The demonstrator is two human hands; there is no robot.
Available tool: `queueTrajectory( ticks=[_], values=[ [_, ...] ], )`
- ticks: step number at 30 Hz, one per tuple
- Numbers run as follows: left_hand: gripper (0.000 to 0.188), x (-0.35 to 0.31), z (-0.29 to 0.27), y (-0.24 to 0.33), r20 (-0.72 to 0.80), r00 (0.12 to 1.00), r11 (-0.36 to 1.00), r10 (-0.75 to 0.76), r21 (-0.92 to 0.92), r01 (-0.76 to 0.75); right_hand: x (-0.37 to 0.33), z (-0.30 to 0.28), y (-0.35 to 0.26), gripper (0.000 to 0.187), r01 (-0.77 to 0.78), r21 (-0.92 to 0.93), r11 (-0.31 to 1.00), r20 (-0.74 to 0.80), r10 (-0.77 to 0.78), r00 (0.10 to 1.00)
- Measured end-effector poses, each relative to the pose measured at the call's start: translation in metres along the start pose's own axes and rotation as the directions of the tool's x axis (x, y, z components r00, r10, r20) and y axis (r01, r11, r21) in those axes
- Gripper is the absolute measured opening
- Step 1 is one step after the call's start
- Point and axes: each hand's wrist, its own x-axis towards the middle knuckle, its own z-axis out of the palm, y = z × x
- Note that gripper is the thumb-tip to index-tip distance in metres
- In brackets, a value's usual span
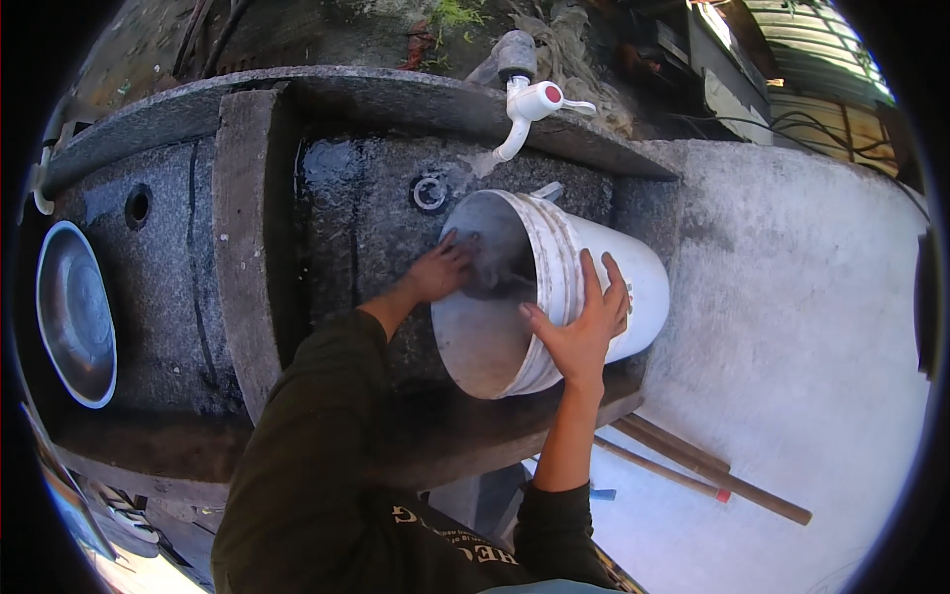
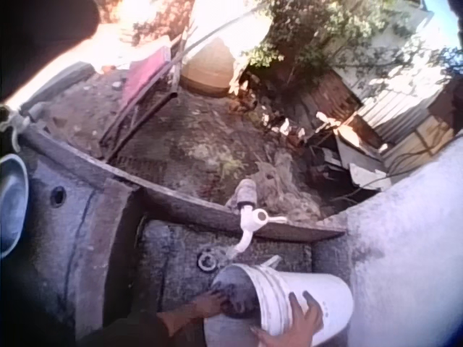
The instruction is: The person cleans the interior and exterior of a white bucket with a cloth in a stone sink, rinses the bucket with water from a tap, and washes the cloth.
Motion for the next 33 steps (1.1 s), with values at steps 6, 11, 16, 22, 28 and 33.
queueTrajectory(
  ticks=[6,11,16,22,28,33],
  values=[
    [0.035,0.009,0.018,0.101,0.195,0.959,0.877,-0.204,-0.398,0.267,0.029,0.023,0.019,0.089,-0.119,0.272,0.955,0.106,0.093,0.99],
    [0.032,0.035,0.031,0.134,0.16,0.968,0.78,-0.196,-0.572,0.253,0.066,0.017,0.016,0.082,-0.009,0.171,0.985,0.257,-0.035,0.966],
    [0.041,0.085,0.026,-0.036,-0.173,0.981,0.993,0.084,-0.068,-0.097,0.082,0.033,0.01,0.077,0.004,0.185,0.983,0.266,-0.054,0.962],
    [0.043,0.107,0.019,0.011,0.183,0.951,0.614,-0.248,-0.73,0.301,0.099,0.034,0.009,0.082,-0.034,0.128,0.991,0.294,-0.005,0.956],
    [0.046,0.068,0.012,0.141,0.118,0.944,0.518,-0.308,-0.812,0.27,0.113,0.044,0.003,0.073,-0.077,0.212,0.974,0.341,0.0,0.94],
    [0.039,0.076,0.028,0.022,0.206,0.978,0.871,-0.028,-0.474,0.125,0.105,0.046,0.021,0.06,-0.08,0.233,0.969,0.337,-0.003,0.941]
  ],
)
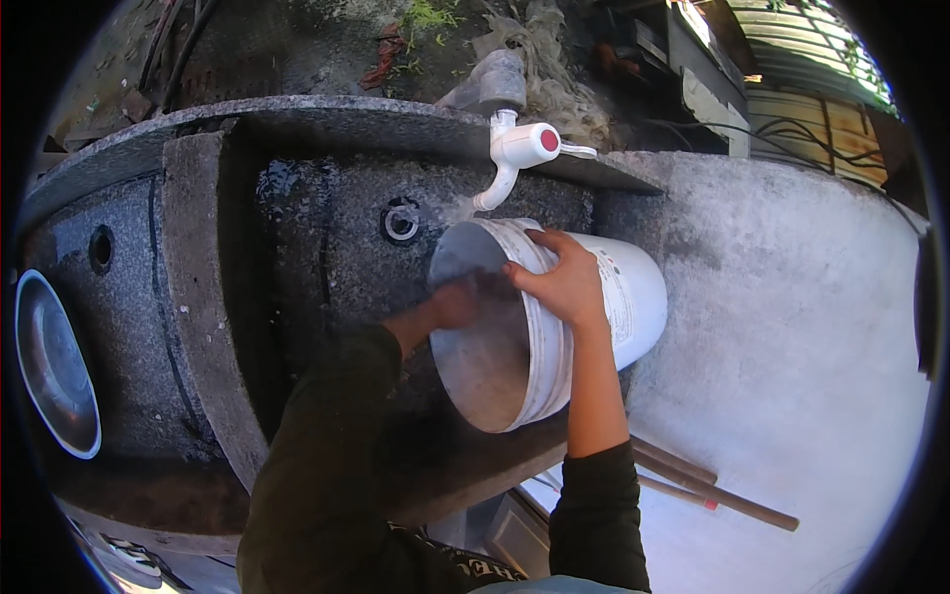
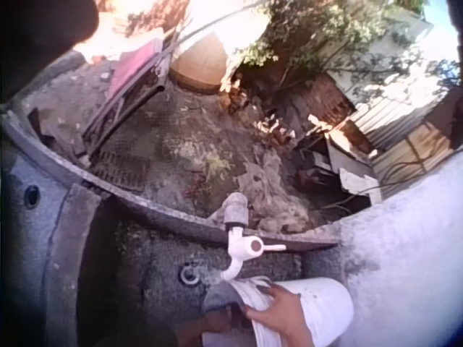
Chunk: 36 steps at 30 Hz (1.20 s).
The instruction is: The person cleans the interior and exterior of a white bucket with a cloth in a stone sink, rinses the bucket with water from a tap, and washes the cloth.
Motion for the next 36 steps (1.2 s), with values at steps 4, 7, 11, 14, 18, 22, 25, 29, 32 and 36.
queueTrajectory(
  ticks=[4,7,11,14,18,22,25,29,32,36],
  values=[
    [0.035,0.035,-0.067,-0.052,-0.085,0.982,0.985,0.167,-0.022,-0.17,0.015,0.008,-0.016,0.06,-0.005,-0.002,1.0,-0.012,0.005,1.0],
    [0.036,-0.002,-0.028,-0.019,-0.15,0.986,0.967,-0.072,0.232,0.106,0.02,0.009,-0.028,0.06,-0.047,-0.068,0.997,0.13,0.056,0.99],
    [0.038,-0.039,0.08,0.049,-0.289,0.952,0.993,-0.099,0.028,0.112,0.031,0.026,-0.031,0.063,-0.024,-0.2,0.98,0.335,0.091,0.938],
    [0.033,-0.046,0.09,0.017,-0.305,0.952,0.997,0.016,0.078,0.008,0.038,0.036,-0.031,0.07,-0.019,-0.202,0.979,0.432,0.106,0.895],
    [0.031,-0.03,0.04,-0.007,-0.164,0.966,0.972,0.201,0.153,-0.176,-0.022,-0.016,-0.012,0.101,-0.008,-0.111,0.994,0.212,0.031,0.977],
    [0.035,-0.072,0.018,-0.034,-0.041,0.998,0.961,0.05,0.273,-0.037,-0.138,-0.04,-0.017,0.122,0.024,-0.259,0.966,0.042,-0.013,0.999],
    [0.036,-0.053,0.019,0.021,-0.066,0.99,0.972,-0.123,0.193,0.134,-0.198,0.0,0.009,0.114,0.029,-0.183,0.983,0.048,-0.021,0.999],
    [0.037,-0.049,0.08,0.096,-0.355,0.858,0.904,-0.371,-0.35,0.246,-0.15,0.021,0.003,0.094,0.095,-0.136,0.986,-0.207,-0.122,0.971],
    [0.039,-0.036,0.041,0.099,-0.142,0.939,0.886,-0.314,-0.401,0.235,-0.114,-0.006,0.003,0.091,0.097,-0.136,0.986,-0.172,-0.12,0.978],
    [0.038,-0.022,-0.017,-0.041,-0.135,0.96,0.85,0.244,0.506,-0.145,-0.096,-0.007,-0.002,0.091,0.102,-0.104,0.989,-0.126,-0.115,0.985]
  ],
)
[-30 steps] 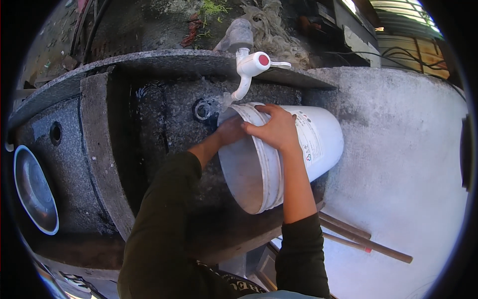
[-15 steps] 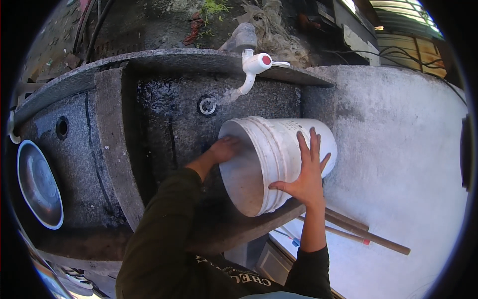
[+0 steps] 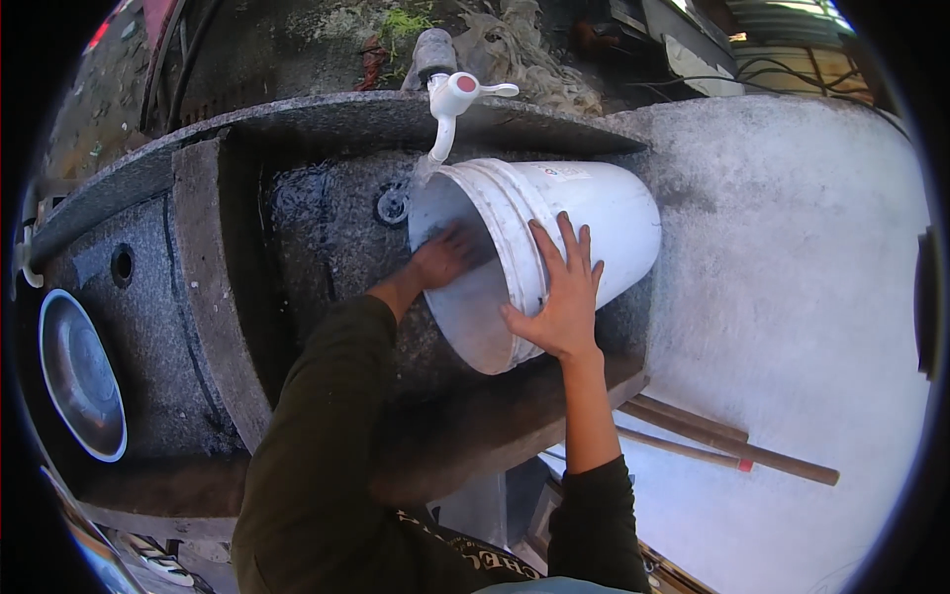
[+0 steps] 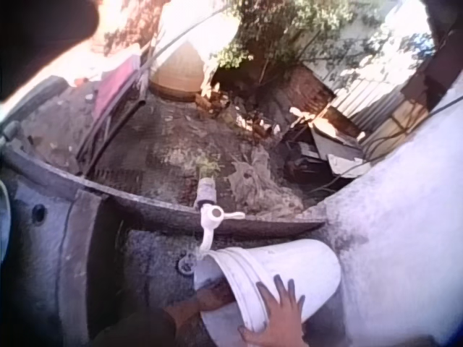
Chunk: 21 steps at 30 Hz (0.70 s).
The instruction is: The person cleans the interior and exterior of a white bucket with a cloth in a stone sink, rinses the bucket with water from a tap, and washes the cloth.
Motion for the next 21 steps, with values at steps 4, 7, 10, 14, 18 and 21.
queueTrajectory(
  ticks=[4,7,10,14,18,21],
  values=[
    [0.043,0.041,-0.027,-0.043,-0.021,0.983,0.983,-0.184,0.002,0.184,0.007,0.008,0.0,0.09,-0.088,-0.025,0.996,-0.063,0.087,0.994],
    [0.043,0.022,-0.024,0.017,0.015,0.933,0.92,-0.359,-0.165,0.357,0.021,0.013,-0.002,0.09,-0.097,-0.018,0.995,-0.111,0.094,0.989],
    [0.042,0.015,-0.016,0.092,0.252,0.879,0.702,-0.405,-0.53,0.476,0.029,0.009,-0.001,0.09,-0.081,-0.032,0.996,-0.12,0.076,0.99],
    [0.04,0.041,-0.072,0.096,0.603,0.739,0.716,-0.301,-0.369,0.593,0.023,-0.003,0.01,0.09,-0.09,-0.054,0.994,-0.083,0.086,0.993],
    [0.039,0.011,-0.034,-0.053,0.011,0.999,0.999,-0.04,-0.001,0.04,0.017,0.013,-0.001,0.09,-0.133,-0.016,0.991,-0.057,0.132,0.99],
    [0.037,0.026,-0.036,-0.056,-0.125,0.978,0.983,-0.17,0.051,0.177,0.023,0.019,-0.003,0.091,-0.157,-0.002,0.988,-0.155,0.154,0.976]
  ],
)
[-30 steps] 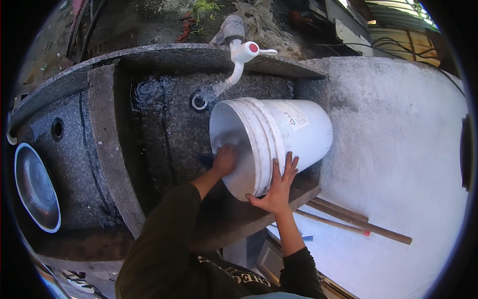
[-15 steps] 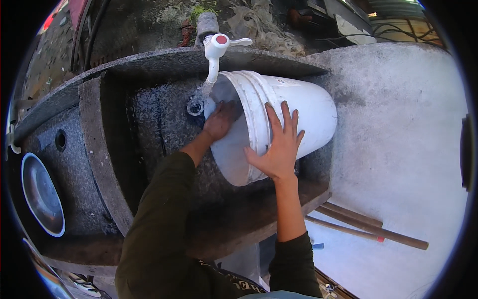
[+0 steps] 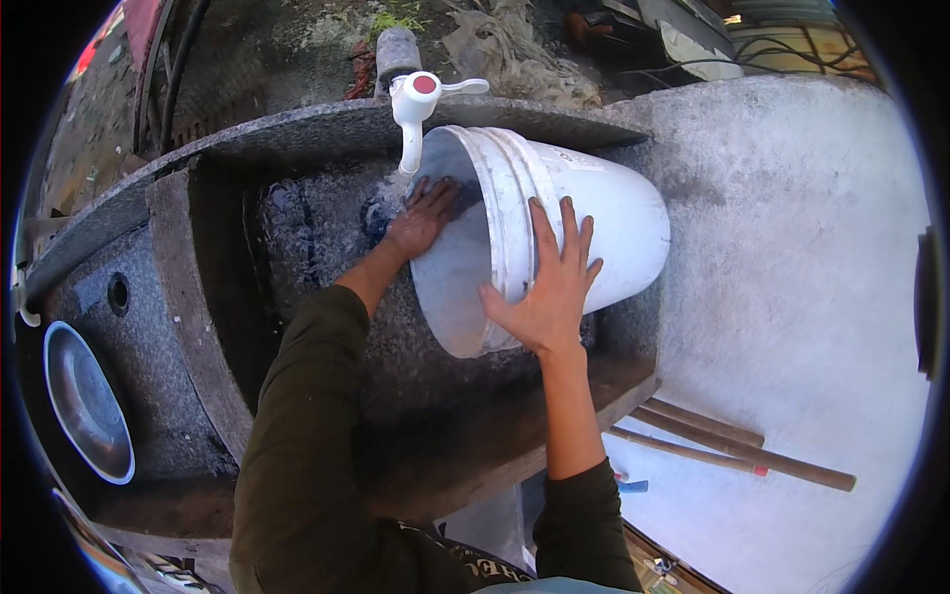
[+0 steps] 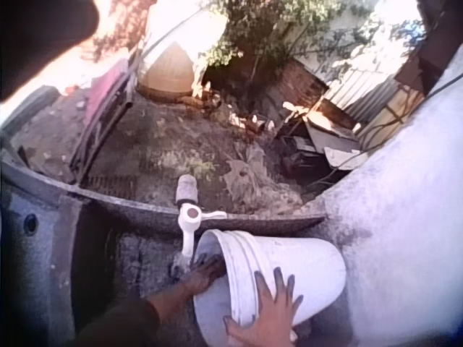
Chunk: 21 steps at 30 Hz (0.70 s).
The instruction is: The person cleans the interior and exterior of a white bucket with a cloth in a stone sink, rinses the bucket with water from a tap, and washes the cloth.
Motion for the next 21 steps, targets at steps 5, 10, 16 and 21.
queueTrajectory(
  ticks=[5,10,16,21],
  values=[
    [0.044,-0.041,-0.002,0.134,0.428,0.873,0.817,-0.234,-0.4,0.416,0.018,0.003,0.007,0.09,0.068,0.022,0.997,0.004,-0.068,0.998],
    [0.041,-0.034,-0.004,0.16,0.541,0.839,0.193,-0.065,-0.818,0.542,0.026,-0.014,0.012,0.09,0.085,-0.024,0.996,0.044,-0.084,0.996],
    [0.032,0.01,0.011,0.002,-0.043,0.995,0.994,0.092,-0.062,-0.094,0.006,-0.009,0.01,0.092,0.042,0.033,0.999,0.075,-0.044,0.996],
    [0.036,0.029,0.021,0.014,0.056,0.998,0.992,0.01,0.129,-0.017,0.006,-0.002,0.01,0.093,0.009,-0.008,1.0,0.015,-0.009,1.0]
  ],
)
